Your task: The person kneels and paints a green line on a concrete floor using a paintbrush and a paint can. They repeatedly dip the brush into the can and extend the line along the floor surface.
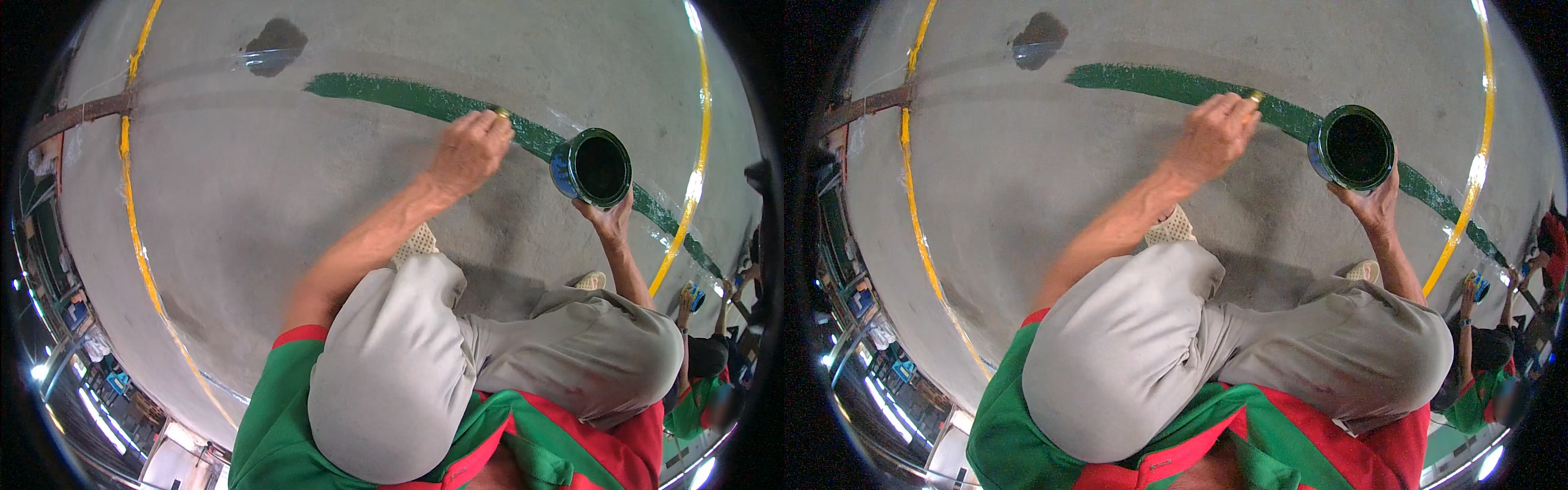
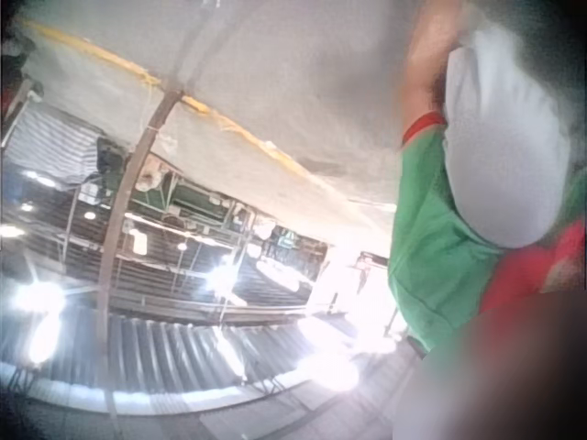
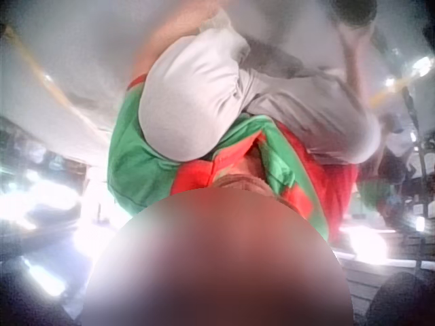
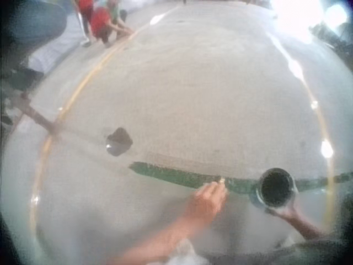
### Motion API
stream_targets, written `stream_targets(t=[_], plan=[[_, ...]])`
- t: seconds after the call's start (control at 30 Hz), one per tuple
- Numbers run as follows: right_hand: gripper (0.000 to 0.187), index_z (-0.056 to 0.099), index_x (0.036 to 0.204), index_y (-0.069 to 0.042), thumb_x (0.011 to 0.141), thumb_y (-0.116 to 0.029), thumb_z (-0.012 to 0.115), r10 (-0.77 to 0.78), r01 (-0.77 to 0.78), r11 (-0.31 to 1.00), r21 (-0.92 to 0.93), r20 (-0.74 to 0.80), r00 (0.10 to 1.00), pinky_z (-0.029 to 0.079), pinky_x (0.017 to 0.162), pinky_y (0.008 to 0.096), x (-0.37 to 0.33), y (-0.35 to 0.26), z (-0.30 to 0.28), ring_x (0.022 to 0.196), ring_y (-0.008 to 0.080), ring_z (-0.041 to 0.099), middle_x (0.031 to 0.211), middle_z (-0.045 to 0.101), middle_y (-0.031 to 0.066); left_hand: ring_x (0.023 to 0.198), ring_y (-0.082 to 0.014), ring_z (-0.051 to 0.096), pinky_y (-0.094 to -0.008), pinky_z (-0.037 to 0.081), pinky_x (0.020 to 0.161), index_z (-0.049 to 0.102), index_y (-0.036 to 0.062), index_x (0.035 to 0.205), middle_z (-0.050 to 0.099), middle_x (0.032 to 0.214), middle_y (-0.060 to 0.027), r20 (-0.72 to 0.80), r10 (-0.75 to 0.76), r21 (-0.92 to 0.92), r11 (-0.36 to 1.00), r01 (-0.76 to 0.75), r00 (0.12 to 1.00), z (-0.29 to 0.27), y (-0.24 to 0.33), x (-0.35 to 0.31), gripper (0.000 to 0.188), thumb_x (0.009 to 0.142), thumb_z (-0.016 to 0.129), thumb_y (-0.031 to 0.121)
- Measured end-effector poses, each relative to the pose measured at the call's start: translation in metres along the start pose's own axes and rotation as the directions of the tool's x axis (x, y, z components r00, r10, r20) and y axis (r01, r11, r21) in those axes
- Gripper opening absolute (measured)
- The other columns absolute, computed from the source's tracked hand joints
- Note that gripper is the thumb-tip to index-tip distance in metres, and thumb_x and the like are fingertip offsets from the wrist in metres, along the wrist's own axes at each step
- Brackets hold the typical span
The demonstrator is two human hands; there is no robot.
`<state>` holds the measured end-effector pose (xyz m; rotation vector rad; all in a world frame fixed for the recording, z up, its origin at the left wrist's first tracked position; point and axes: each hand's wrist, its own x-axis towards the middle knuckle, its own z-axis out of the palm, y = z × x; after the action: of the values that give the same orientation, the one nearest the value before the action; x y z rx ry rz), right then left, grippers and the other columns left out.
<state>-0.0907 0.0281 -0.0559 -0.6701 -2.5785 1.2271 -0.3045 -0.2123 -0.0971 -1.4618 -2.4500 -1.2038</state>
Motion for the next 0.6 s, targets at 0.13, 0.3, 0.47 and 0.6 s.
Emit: stream_targets(t=[0.13, 0.3, 0.47, 0.6], plan=[[0.097, 0.050, 0.142, -0.005, 0.064, -0.037, 0.099, 0.013, -0.013, 1.000, 0.011, -0.022, 1.000, 0.051, 0.108, 0.0452, -0.004, 0.005, 0.000, 0.122, 0.0299, 0.066, 0.132, 0.066, 0.0138, 0.073, -0.0239, 0.069, -0.0384, 0.054, 0.063, 0.069, 0.0034, 0.105, 0.069, 0.088, -0.0129, -0.049, -0.216, -0.300, 0.935, 0.192, 0.975, 0.016, 0.005, 0.003, 0.019, 0.105, 0.064, 0.022], [0.096, 0.050, 0.142, -0.004, 0.065, -0.035, 0.098, 0.025, -0.025, 1.000, 0.000, -0.019, 1.000, 0.050, 0.109, 0.0447, -0.008, 0.004, 0.000, 0.123, 0.0293, 0.065, 0.132, 0.066, 0.0134, 0.063, -0.0119, 0.058, -0.0319, 0.046, 0.058, 0.073, 0.0049, 0.105, 0.067, 0.076, -0.0040, -0.142, -0.502, -0.217, 0.857, 0.468, 0.853, -0.039, -0.069, -0.020, 0.033, 0.108, 0.063, 0.036], [0.096, 0.050, 0.143, -0.005, 0.065, -0.034, 0.098, 0.024, -0.024, 0.997, 0.075, -0.002, 1.000, 0.049, 0.111, 0.0440, -0.006, 0.002, 0.003, 0.125, 0.0283, 0.064, 0.134, 0.065, 0.0126, 0.068, -0.0119, 0.059, -0.0314, 0.047, 0.060, 0.073, 0.0036, 0.112, 0.067, 0.080, -0.0040, -0.277, -0.499, 0.101, 0.835, 0.542, 0.821, -0.135, -0.140, -0.050, 0.036, 0.109, 0.061, 0.037], [0.096, 0.050, 0.143, -0.005, 0.065, -0.033, 0.099, 0.016, -0.018, 0.998, 0.066, 0.026, 1.000, 0.048, 0.111, 0.0436, -0.004, 0.003, 0.003, 0.126, 0.0278, 0.063, 0.135, 0.064, 0.0125, 0.077, -0.0210, 0.070, -0.0362, 0.056, 0.067, 0.072, 0.0032, 0.113, 0.073, 0.094, -0.0103, -0.252, -0.196, 0.556, 0.772, 0.308, 0.948, -0.171, -0.156, -0.052, 0.026, 0.109, 0.061, 0.026]])
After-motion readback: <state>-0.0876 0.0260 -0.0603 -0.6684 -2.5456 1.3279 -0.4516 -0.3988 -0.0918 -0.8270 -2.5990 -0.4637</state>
